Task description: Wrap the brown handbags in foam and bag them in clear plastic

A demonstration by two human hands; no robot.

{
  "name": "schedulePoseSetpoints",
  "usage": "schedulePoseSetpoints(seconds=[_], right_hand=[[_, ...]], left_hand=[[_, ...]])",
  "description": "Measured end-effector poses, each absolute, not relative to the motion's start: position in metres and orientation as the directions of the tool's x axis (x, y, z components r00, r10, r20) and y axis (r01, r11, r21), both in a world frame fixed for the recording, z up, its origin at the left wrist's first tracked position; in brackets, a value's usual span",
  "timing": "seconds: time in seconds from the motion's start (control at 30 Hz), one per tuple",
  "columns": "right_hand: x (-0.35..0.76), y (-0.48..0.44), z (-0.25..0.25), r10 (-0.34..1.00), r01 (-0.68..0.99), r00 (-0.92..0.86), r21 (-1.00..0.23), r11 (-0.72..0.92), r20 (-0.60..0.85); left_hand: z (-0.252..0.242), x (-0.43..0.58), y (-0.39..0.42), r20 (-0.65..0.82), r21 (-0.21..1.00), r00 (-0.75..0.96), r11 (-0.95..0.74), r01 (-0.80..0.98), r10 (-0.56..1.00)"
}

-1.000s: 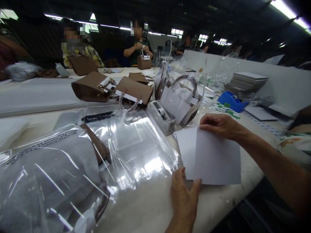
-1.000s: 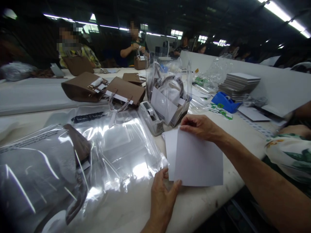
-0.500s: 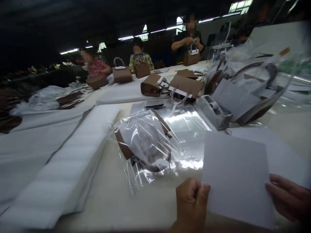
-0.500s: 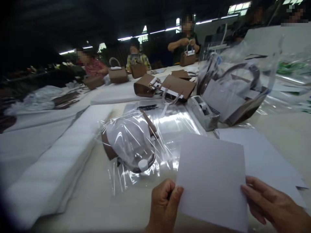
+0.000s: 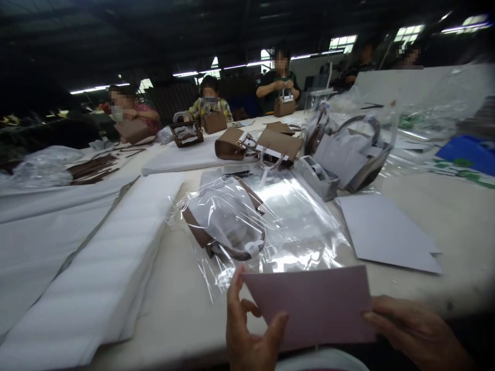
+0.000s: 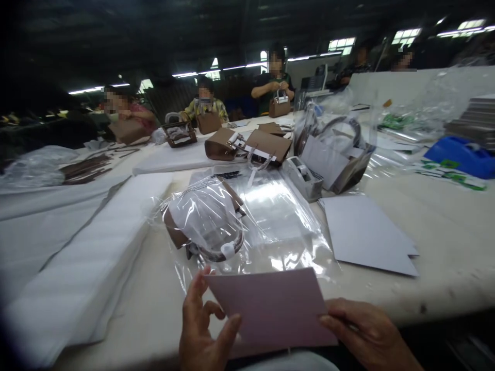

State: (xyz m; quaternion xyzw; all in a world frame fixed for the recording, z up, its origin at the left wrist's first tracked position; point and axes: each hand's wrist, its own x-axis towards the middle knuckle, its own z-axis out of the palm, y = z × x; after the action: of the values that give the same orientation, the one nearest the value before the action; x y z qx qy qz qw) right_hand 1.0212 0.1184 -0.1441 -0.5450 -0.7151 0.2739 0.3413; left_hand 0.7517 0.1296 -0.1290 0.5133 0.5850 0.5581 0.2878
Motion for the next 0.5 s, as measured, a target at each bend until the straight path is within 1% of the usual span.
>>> schedulePoseSetpoints(seconds=[0.03,0.07,0.1,0.13,0.17,0.2,0.27,0.33,0.4,0.43,0.47,0.5], right_hand=[[1.014,0.118,-0.134,0.972,0.513,-0.188,-0.830,0.220,0.141],[1.008,0.118,-0.127,0.973,0.404,-0.220,-0.902,0.151,0.064],[1.002,0.117,-0.122,0.962,0.274,-0.272,-0.961,0.046,-0.032],[0.996,0.117,-0.119,0.935,0.137,-0.329,-0.986,-0.090,-0.131],[0.991,0.118,-0.119,0.899,0.008,-0.385,-0.974,-0.224,-0.210],[0.986,0.118,-0.121,0.863,-0.100,-0.431,-0.936,-0.338,-0.265],[0.977,0.119,-0.127,0.801,-0.231,-0.504,-0.843,-0.486,-0.324],[0.971,0.120,-0.133,0.773,-0.292,-0.541,-0.788,-0.542,-0.331],[0.967,0.119,-0.134,0.766,-0.286,-0.542,-0.780,-0.556,-0.347],[0.967,0.118,-0.133,0.774,-0.249,-0.521,-0.804,-0.540,-0.359],[0.967,0.117,-0.130,0.805,-0.177,-0.470,-0.855,-0.488,-0.362],[0.968,0.116,-0.126,0.860,-0.067,-0.379,-0.917,-0.393,-0.341]], left_hand=[[-0.130,0.756,0.129,0.041,0.994,-0.338,-0.004,0.110,0.940],[-0.133,0.757,0.129,-0.121,0.993,-0.332,0.112,-0.046,0.935],[-0.136,0.758,0.131,-0.240,0.966,-0.306,0.195,-0.172,0.921],[-0.140,0.756,0.133,-0.316,0.933,-0.274,0.245,-0.263,0.908],[-0.144,0.755,0.136,-0.355,0.907,-0.252,0.266,-0.327,0.900],[-0.149,0.753,0.138,-0.369,0.888,-0.237,0.266,-0.375,0.899],[-0.157,0.750,0.140,-0.380,0.860,-0.205,0.263,-0.436,0.902],[-0.162,0.749,0.140,-0.392,0.840,-0.195,0.263,-0.474,0.899],[-0.166,0.749,0.140,-0.415,0.823,-0.186,0.281,-0.493,0.891],[-0.167,0.749,0.140,-0.433,0.815,-0.183,0.297,-0.497,0.883],[-0.169,0.749,0.140,-0.459,0.806,-0.179,0.323,-0.496,0.870],[-0.172,0.750,0.139,-0.486,0.799,-0.175,0.354,-0.486,0.856]])
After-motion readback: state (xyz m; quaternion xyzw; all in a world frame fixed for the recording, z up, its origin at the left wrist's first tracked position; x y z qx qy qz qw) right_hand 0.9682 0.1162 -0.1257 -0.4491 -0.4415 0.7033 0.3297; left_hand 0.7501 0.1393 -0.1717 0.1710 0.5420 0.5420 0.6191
